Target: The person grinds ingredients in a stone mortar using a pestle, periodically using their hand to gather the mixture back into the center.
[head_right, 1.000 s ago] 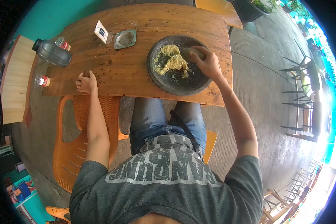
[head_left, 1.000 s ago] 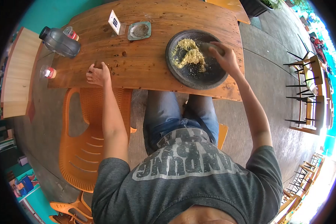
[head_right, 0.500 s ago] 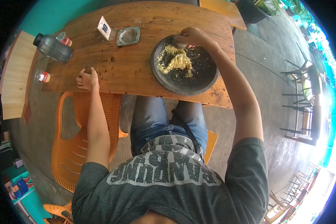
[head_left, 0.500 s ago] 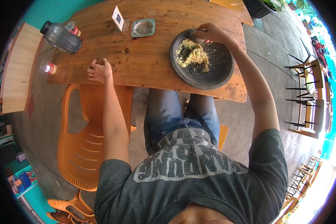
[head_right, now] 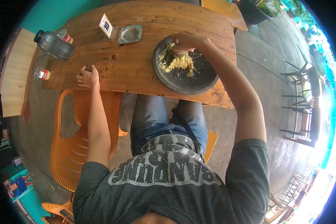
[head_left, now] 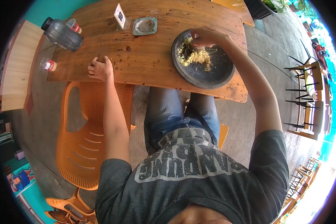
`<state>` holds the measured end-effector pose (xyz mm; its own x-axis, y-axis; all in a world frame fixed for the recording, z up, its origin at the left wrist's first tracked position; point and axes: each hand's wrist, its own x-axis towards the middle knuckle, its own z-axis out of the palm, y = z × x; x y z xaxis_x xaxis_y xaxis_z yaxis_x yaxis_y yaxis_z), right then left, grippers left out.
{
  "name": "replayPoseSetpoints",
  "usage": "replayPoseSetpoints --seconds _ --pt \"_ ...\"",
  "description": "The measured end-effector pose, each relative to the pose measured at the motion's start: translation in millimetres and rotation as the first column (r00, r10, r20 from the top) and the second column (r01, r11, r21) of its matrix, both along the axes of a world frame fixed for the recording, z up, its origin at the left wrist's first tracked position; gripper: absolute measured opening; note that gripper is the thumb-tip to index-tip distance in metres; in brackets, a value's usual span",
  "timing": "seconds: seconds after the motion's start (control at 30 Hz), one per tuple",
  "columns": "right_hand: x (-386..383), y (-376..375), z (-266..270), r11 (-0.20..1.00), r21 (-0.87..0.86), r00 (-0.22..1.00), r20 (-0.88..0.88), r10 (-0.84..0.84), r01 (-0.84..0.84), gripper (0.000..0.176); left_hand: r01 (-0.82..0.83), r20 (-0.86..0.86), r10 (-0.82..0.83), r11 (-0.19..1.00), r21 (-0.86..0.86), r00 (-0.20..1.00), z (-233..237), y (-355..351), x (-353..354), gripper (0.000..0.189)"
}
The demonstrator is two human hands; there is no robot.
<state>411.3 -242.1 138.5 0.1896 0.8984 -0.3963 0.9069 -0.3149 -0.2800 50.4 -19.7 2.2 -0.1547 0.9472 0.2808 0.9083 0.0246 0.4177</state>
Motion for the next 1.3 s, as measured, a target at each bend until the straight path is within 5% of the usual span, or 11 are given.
replayPoseSetpoints --seconds 0.17,0.37,0.5,0.7,0.8,0.9,1.03,1.2,1.3 --pt "-11.1 -15.9 -14.4 0.947 0.287 0.972 0.220 0.079 -0.142 0.020 0.023 0.002 -0.023 1.000 -0.002 1.000 -4.7 1.9 -4.2 0.052" --pt "-29.0 -34.9 -33.1 0.796 0.590 0.965 0.260 -0.025 -0.139 0.019 0.060 0.033 -0.058 0.996 -0.072 0.998 -0.4 0.7 -9.6 0.051" --pt "-31.0 -44.7 -34.9 0.783 0.616 0.976 0.211 -0.062 -0.084 0.023 -0.013 0.087 0.016 0.999 -0.032 0.996 2.4 8.2 -10.7 0.044" --pt "-19.4 -37.5 -33.1 0.815 0.549 0.973 0.012 -0.230 0.186 0.026 -0.030 -0.009 0.031 0.997 0.067 0.999 0.2 34.3 -34.2 0.036" --pt "-13.9 -24.8 -31.9 0.723 0.550 0.896 -0.115 -0.429 0.417 0.027 -0.060 -0.096 0.066 0.997 0.056 0.993 8.1 27.6 -21.9 0.035" --pt "-14.6 -10.7 -29.0 0.632 0.625 0.864 -0.145 -0.482 0.458 0.028 -0.065 -0.119 0.073 0.996 0.068 0.990 1.7 31.6 -24.6 0.036" --pt "-20.6 3.4 -42.5 0.635 0.693 0.885 -0.011 -0.465 0.342 0.031 -0.051 -0.093 0.057 0.996 0.070 0.994 -3.7 36.3 -27.7 0.037" --pt "-31.8 -6.1 -32.6 0.847 0.525 0.970 0.152 -0.188 0.082 0.029 -0.048 -0.074 0.052 0.997 0.056 0.996 -1.6 31.4 -26.9 0.038" --pt "-49.2 -24.3 -40.5 0.788 0.612 0.946 0.291 -0.143 -0.069 0.031 -0.054 -0.069 0.058 0.997 0.058 0.996 -3.5 35.6 -29.0 0.037"
